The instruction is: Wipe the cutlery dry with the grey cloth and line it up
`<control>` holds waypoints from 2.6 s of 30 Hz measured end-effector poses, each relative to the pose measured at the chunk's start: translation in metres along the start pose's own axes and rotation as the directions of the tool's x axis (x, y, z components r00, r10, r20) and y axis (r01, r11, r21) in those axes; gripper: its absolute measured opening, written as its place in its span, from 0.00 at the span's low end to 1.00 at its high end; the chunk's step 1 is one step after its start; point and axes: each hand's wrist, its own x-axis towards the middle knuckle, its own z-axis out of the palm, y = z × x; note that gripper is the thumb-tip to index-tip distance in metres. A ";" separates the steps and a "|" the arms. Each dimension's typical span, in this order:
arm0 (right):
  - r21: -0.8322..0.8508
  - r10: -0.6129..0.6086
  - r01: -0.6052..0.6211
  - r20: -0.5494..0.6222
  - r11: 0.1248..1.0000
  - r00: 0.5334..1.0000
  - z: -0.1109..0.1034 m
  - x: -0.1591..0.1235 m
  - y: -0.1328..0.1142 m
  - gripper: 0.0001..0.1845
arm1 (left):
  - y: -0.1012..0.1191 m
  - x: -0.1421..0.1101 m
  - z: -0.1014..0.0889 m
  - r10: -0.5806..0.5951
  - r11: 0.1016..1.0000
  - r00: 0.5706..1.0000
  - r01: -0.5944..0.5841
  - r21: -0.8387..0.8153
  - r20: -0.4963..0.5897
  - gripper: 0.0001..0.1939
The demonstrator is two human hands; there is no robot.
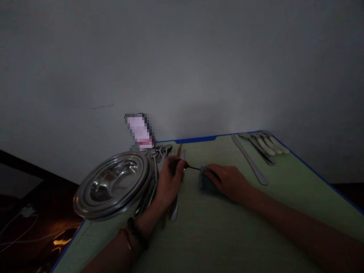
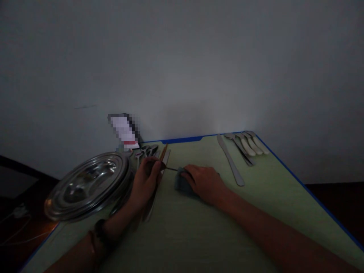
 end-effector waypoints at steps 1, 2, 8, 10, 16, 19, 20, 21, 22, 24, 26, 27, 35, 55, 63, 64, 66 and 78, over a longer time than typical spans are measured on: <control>0.010 0.009 -0.009 -0.007 1.000 1.000 0.000 0.001 0.001 0.19 | 0.000 0.000 0.001 0.004 1.000 1.000 -0.004 -0.006 0.003 0.09; 0.018 0.011 -0.011 -0.009 1.000 1.000 0.000 0.002 0.002 0.19 | 0.000 0.000 0.001 0.010 1.000 1.000 -0.010 -0.014 0.006 0.09; -0.003 0.015 -0.015 -0.017 1.000 1.000 0.006 0.001 0.006 0.19 | 0.000 -0.001 0.005 0.073 0.989 0.996 -0.078 -0.127 -0.049 0.11; -0.033 0.026 -0.027 -0.025 0.999 0.999 0.007 0.001 0.005 0.18 | -0.001 -0.002 0.005 0.056 0.971 0.997 -0.067 -0.229 -0.054 0.14; -0.139 0.043 -0.044 -0.016 0.989 0.999 0.004 -0.001 -0.003 0.18 | -0.009 -0.001 0.003 -0.061 0.878 0.998 0.071 -0.473 0.036 0.17; -0.136 0.043 -0.045 -0.016 0.990 0.999 0.004 -0.002 -0.005 0.18 | -0.008 -0.001 0.003 -0.061 0.866 0.998 0.068 -0.495 0.030 0.22; -0.130 0.042 -0.043 -0.013 0.991 0.999 0.004 -0.001 -0.004 0.18 | -0.007 -0.002 0.002 -0.062 0.857 0.998 0.069 -0.511 0.030 0.22; -0.121 0.042 -0.043 -0.011 0.992 0.999 0.005 0.000 -0.003 0.18 | -0.005 -0.002 0.002 -0.060 0.845 0.998 0.067 -0.531 0.031 0.21; -0.111 0.045 -0.046 -0.012 0.993 0.999 0.005 0.001 -0.002 0.18 | -0.003 -0.003 0.002 -0.056 0.832 0.998 0.065 -0.550 0.035 0.20; -0.096 0.056 -0.057 -0.014 0.994 0.998 0.006 0.004 0.001 0.18 | 0.000 -0.004 0.002 -0.037 0.822 0.998 0.061 -0.567 0.053 0.22; -0.092 0.068 -0.069 -0.017 0.993 0.998 0.006 0.008 0.003 0.18 | 0.001 -0.005 0.003 -0.010 0.842 0.997 0.048 -0.538 0.073 0.26; -0.090 0.069 -0.071 -0.018 0.993 0.997 0.006 0.010 0.004 0.18 | 0.001 -0.005 0.003 0.005 0.860 0.997 0.035 -0.510 0.078 0.28; -0.016 0.022 -0.022 -0.009 1.000 1.000 0.007 0.011 0.007 0.18 | -0.005 -0.004 0.006 0.105 0.924 0.992 -0.069 -0.376 0.075 0.27; 0.771 -0.084 -0.173 0.282 0.613 0.956 -0.001 0.010 -0.002 0.20 | -0.002 0.001 0.005 -0.041 0.864 0.977 0.139 -0.483 0.209 0.13; 0.749 -0.030 -0.212 0.296 0.628 0.955 -0.002 0.010 0.002 0.20 | -0.009 0.006 0.008 -0.175 0.750 0.985 0.135 -0.648 0.002 0.16; 0.755 -0.034 -0.221 0.306 0.617 0.951 -0.002 0.010 0.002 0.20 | -0.008 0.005 0.008 -0.188 0.736 0.982 0.136 -0.663 -0.008 0.15; 0.777 -0.055 -0.236 0.328 0.584 0.943 -0.002 0.010 0.003 0.20 | -0.005 0.003 0.010 -0.216 0.703 0.976 0.144 -0.697 -0.016 0.15; 0.718 0.002 -0.203 0.271 0.666 0.963 0.001 0.011 0.003 0.18 | -0.002 0.003 0.006 -0.120 0.771 0.989 0.145 -0.620 0.083 0.11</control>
